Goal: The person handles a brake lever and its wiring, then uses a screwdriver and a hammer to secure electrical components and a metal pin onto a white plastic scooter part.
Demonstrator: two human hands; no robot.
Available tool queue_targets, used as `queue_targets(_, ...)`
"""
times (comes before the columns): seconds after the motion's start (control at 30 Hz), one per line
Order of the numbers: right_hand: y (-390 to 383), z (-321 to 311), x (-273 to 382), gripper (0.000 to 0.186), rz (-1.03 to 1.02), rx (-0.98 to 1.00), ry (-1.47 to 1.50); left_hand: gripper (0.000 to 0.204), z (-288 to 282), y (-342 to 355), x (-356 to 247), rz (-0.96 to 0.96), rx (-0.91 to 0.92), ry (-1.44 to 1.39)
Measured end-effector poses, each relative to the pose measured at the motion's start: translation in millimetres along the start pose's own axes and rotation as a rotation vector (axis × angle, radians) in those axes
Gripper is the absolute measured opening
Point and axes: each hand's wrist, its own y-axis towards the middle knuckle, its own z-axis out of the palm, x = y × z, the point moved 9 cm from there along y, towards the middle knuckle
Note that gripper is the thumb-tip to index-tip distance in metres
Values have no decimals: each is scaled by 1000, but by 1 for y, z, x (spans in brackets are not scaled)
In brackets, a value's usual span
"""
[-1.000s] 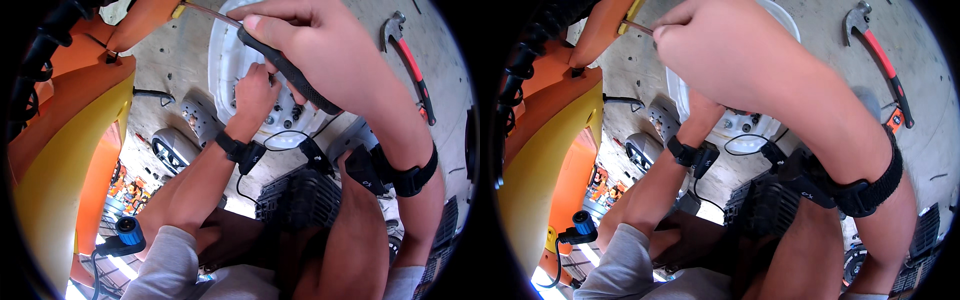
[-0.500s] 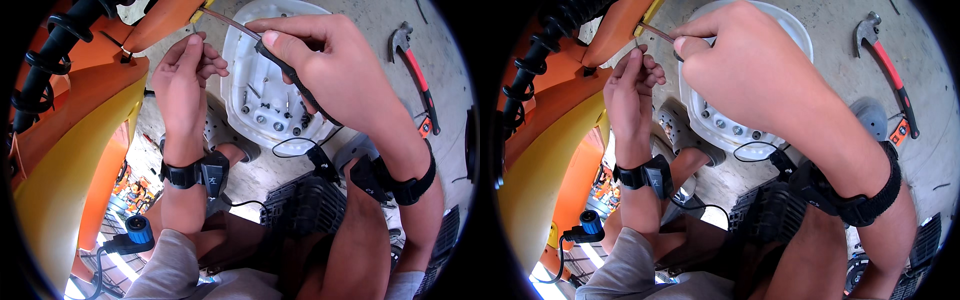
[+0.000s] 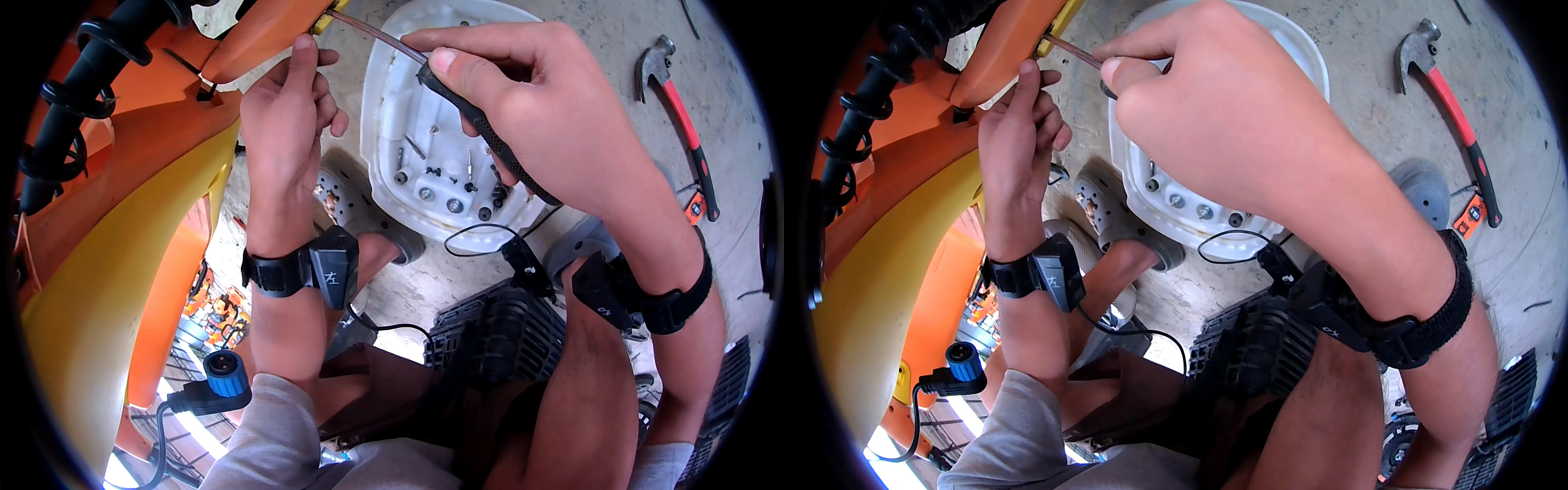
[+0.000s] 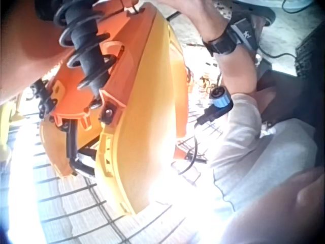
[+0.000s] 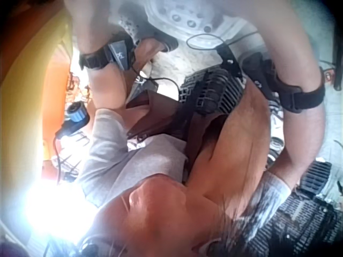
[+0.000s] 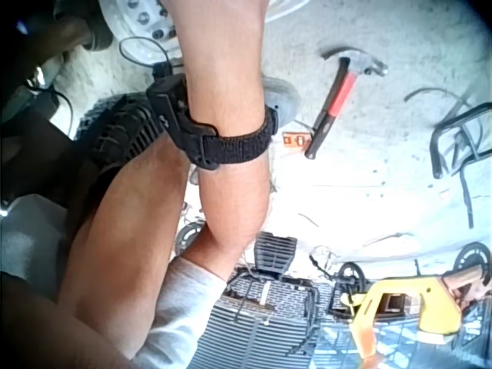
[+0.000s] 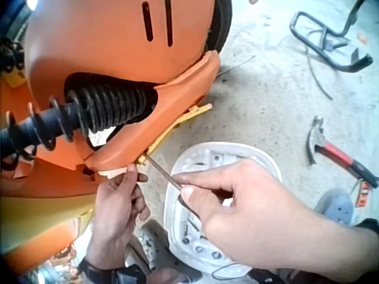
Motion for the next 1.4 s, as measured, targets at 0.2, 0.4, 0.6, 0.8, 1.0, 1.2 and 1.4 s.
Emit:
queue_targets(0.2, 0, -1, 1, 30, -25, -13, -26, 31, -8, -2, -8, 56, -59, -93)
queue_targets(0.4, 0, 0, 3, 30, -29, 0, -21, 32, -10, -14, -24, 241, -190, 153)
queue_targets(0.6, 0, -1, 2, 30, -29, -6, -15, 30, -1, -33, -40, 442, -344, 446)
queue_targets(0.8, 0, -1, 3, 30, -31, 1, -18, 25, 3, -36, -45, 535, -367, 385)
queue_targets(1.0, -1, 0, 1, 31, 11, -2, 10, 24, 3, -36, -43, 604, -386, 408)
queue_targets(1.2, 0, 1, -2, 32, 5, 7, 28, 24, 5, -30, -43, 595, -385, 437)
queue_targets(1.4, -1, -2, 1, 32, 20, -7, 11, 28, 3, -25, -41, 387, -360, 578)
